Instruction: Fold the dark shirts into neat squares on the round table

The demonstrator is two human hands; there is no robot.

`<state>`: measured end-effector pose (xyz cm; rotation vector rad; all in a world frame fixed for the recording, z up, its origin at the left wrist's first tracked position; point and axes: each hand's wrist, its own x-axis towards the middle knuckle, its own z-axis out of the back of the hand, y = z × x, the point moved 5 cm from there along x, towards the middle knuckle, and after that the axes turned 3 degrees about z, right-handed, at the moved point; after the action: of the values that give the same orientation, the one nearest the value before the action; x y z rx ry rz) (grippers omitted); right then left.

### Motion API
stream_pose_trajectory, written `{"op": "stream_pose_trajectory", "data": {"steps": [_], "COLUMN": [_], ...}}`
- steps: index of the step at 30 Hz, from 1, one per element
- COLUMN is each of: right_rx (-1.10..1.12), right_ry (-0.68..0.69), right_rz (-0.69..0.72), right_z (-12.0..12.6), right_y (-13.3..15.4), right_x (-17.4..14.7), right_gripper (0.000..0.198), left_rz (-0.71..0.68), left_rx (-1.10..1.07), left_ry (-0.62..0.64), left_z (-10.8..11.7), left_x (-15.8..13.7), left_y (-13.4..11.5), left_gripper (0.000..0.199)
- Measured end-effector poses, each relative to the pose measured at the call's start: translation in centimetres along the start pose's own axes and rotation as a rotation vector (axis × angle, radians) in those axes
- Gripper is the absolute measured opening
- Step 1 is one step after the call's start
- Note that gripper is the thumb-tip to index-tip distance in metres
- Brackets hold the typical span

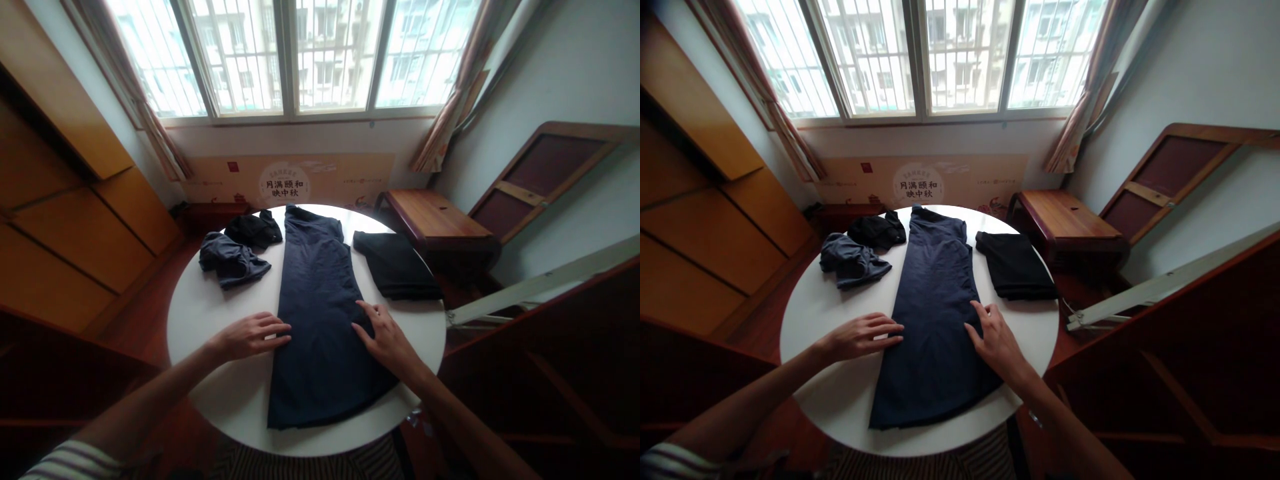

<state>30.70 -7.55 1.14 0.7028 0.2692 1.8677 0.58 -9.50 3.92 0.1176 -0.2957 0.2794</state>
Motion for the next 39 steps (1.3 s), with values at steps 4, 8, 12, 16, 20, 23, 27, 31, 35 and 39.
{"op": "stream_pose_trajectory", "data": {"steps": [4, 8, 12, 16, 20, 23, 27, 31, 35, 39], "right_rx": [0.058, 0.162, 0.164, 0.034, -0.199, -0.267, -0.232, -0.209, -0.11, -0.02], "right_ry": [0.054, 0.073, 0.087, 0.107, 0.117, 0.194, 0.427, 0.546, 0.579, 0.591], "right_rz": [0.041, 0.062, 0.003, 0.017, 0.151, 0.362, 0.536, 0.513, 0.507, 0.507], "right_z": [-0.5, -0.2, 0.3, -0.1, 0.1, 0.6, 1.1, 2.0, 3.4, 4.3], "right_y": [0.1, 0.8, 0.5, 0.1, 0.0, 0.0, -0.5, -0.8, -0.3, 0.3], "right_x": [1.0, 1.5, 1.4, 0.5, -1.0, -2.7, -4.4, -4.5, -4.6, -5.4], "right_gripper": [0.043, 0.035, 0.029, 0.029, 0.033, 0.057, 0.088, 0.095, 0.091, 0.081], "left_rz": [-0.004, -0.011, -0.002, -0.008, -0.024, 0.01, 0.09, 0.13, 0.104, 0.164], "left_rx": [-0.015, -0.027, -0.045, -0.064, -0.088, -0.097, -0.087, -0.112, -0.262, -0.516], "left_ry": [-0.005, -0.005, -0.024, -0.041, -0.038, -0.009, 0.118, 0.209, 0.178, 0.058], "left_z": [-0.1, -0.2, 0.0, 0.0, -0.2, -0.4, -1.1, -2.0, -2.5, -2.5], "left_x": [0.2, 0.2, 0.2, 0.1, -0.4, -0.5, 0.4, 2.2, 3.3, 3.0], "left_y": [0.0, -0.1, 0.0, -0.3, -1.1, -1.4, -0.6, 1.2, 1.7, 1.4], "left_gripper": [0.033, 0.034, 0.032, 0.03, 0.036, 0.042, 0.058, 0.062, 0.045, 0.037]}}
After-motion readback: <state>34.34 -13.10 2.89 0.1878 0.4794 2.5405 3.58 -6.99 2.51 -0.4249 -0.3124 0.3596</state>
